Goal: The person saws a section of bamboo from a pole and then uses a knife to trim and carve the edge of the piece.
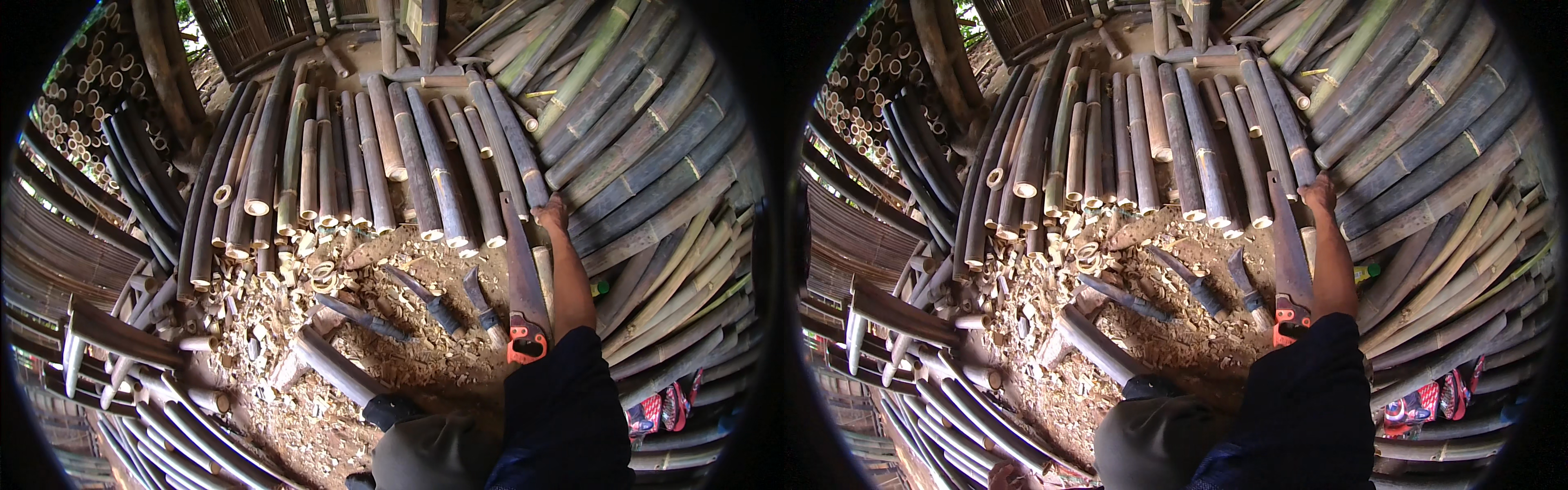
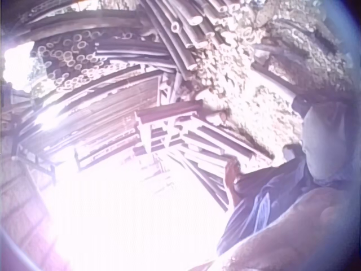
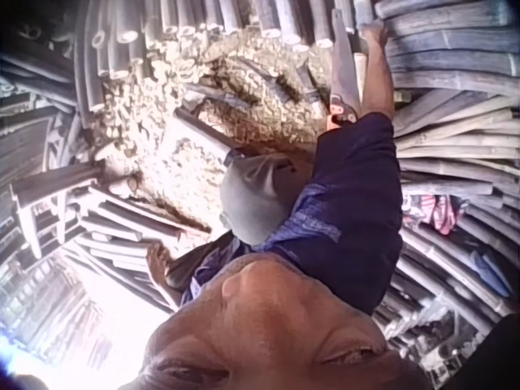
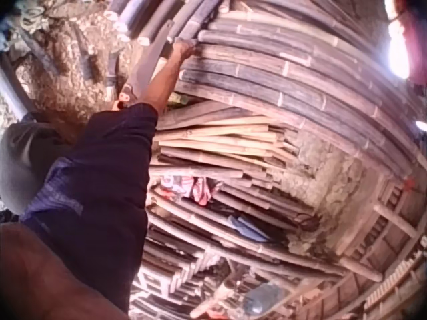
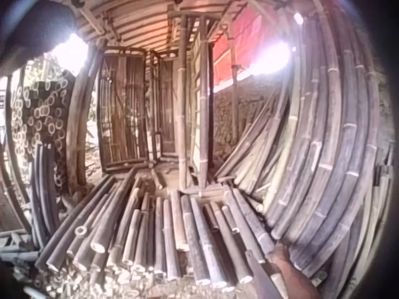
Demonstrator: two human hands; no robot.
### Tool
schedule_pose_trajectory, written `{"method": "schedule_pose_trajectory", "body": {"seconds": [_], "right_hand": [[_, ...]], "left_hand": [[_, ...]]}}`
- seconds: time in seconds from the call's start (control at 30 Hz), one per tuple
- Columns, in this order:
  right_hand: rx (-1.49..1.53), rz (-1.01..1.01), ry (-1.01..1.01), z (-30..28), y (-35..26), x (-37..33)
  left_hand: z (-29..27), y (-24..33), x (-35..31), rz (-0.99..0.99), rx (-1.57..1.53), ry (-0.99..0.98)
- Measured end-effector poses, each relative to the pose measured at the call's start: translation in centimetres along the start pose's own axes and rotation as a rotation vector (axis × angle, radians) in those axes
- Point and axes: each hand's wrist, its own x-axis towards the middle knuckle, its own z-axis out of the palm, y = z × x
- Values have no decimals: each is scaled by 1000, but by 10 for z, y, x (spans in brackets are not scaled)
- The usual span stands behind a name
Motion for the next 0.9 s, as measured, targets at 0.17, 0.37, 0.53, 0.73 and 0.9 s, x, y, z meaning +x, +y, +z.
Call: {"method": "schedule_pose_trajectory", "body": {"seconds": [0.17,0.37,0.53,0.73,0.9], "right_hand": [[-311,-86,214,23,-21,-22],[-435,-186,-111,43,-54,-49],[-583,-151,-471,46,-88,-55],[-496,-117,-492,92,-55,-66],[-564,-228,-449,196,-6,-55]], "left_hand": [[7,6,-16,9,20,71],[2,-6,-18,-22,69,62],[2,-16,-22,119,56,86],[-5,-13,-30,48,27,100],[-5,4,-50,33,65,150]]}}
